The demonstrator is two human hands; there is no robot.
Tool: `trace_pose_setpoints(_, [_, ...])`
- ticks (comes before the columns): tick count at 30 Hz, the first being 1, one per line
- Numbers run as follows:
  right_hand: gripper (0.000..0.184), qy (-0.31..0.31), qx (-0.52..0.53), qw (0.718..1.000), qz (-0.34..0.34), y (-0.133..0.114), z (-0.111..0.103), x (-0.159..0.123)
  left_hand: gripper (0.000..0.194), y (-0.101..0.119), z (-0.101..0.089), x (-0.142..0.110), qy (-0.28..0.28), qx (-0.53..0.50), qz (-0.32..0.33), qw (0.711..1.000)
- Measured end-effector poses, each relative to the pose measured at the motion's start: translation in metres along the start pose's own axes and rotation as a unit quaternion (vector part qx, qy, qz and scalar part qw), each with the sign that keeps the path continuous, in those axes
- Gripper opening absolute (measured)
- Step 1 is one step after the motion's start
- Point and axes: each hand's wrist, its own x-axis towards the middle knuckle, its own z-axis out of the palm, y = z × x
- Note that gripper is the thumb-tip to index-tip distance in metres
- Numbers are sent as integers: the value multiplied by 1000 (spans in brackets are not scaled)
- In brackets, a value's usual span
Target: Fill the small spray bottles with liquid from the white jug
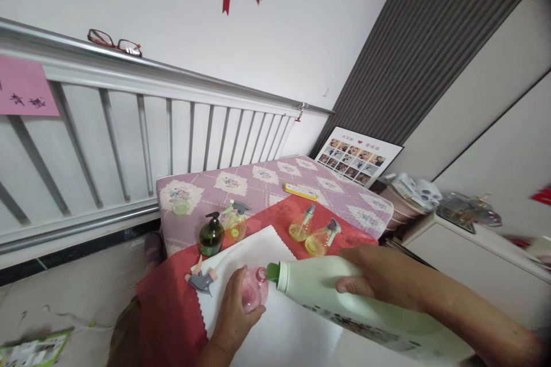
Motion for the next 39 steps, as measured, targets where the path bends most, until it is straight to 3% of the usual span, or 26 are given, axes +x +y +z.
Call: trace_pose_setpoints(39, [33, -4, 4, 1000, 6, -4, -3, -3, 85, -4, 2, -2, 13, 10, 17, 1000])
